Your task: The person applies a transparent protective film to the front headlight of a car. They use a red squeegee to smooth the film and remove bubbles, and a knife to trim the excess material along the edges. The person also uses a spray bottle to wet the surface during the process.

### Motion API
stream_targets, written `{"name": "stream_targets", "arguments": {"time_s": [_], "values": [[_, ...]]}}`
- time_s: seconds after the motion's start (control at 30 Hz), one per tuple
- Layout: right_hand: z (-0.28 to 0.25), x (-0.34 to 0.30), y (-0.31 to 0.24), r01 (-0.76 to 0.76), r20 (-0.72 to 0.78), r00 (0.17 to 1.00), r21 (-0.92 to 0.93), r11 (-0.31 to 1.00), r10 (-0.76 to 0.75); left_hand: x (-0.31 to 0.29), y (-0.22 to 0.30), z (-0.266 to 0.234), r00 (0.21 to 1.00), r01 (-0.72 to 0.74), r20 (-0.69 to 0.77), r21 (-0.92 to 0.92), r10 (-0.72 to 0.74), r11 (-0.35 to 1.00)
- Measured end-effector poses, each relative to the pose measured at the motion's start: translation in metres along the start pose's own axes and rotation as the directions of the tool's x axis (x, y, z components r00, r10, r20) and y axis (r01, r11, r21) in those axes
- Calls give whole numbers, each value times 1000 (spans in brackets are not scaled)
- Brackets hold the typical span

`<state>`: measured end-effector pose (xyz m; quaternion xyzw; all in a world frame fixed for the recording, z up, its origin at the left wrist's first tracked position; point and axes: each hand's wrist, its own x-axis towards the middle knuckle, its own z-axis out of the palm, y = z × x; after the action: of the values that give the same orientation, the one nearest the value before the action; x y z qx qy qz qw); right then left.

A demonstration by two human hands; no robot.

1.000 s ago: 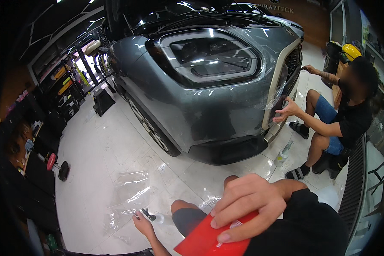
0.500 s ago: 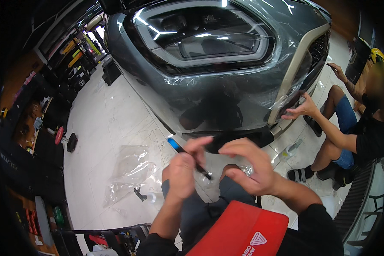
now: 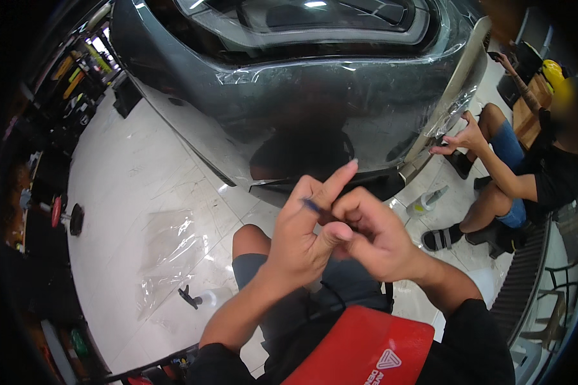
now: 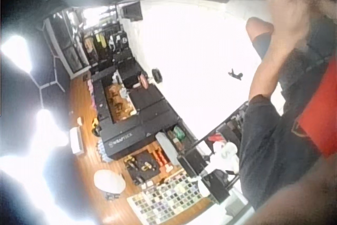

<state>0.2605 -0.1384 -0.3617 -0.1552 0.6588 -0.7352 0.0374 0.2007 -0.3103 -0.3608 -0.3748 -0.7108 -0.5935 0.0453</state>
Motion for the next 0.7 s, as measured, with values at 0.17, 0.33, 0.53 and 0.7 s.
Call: {"name": "stream_targets", "arguments": {"time_s": [0.17, 0.33, 0.53, 0.7], "values": [[-15, 12, -35, 70, -75, 994, -167, 983, -84, 26, -33, -71, 922, -291, -89, 487, 378, 824], [-32, 22, -39, 249, -213, 923, -308, 918, -322, 88, -56, -130, 729, -398, -111, 733, 675, 551], [-48, 43, -73, 182, -98, 845, -872, 455, -525, 109, -77, -143, 659, -397, -26, 837, 752, 376], [-41, 73, -70, 132, -80, 757, -954, 271, -649, 118, -87, -147, 588, -451, -35, 815, 808, 364]]}}
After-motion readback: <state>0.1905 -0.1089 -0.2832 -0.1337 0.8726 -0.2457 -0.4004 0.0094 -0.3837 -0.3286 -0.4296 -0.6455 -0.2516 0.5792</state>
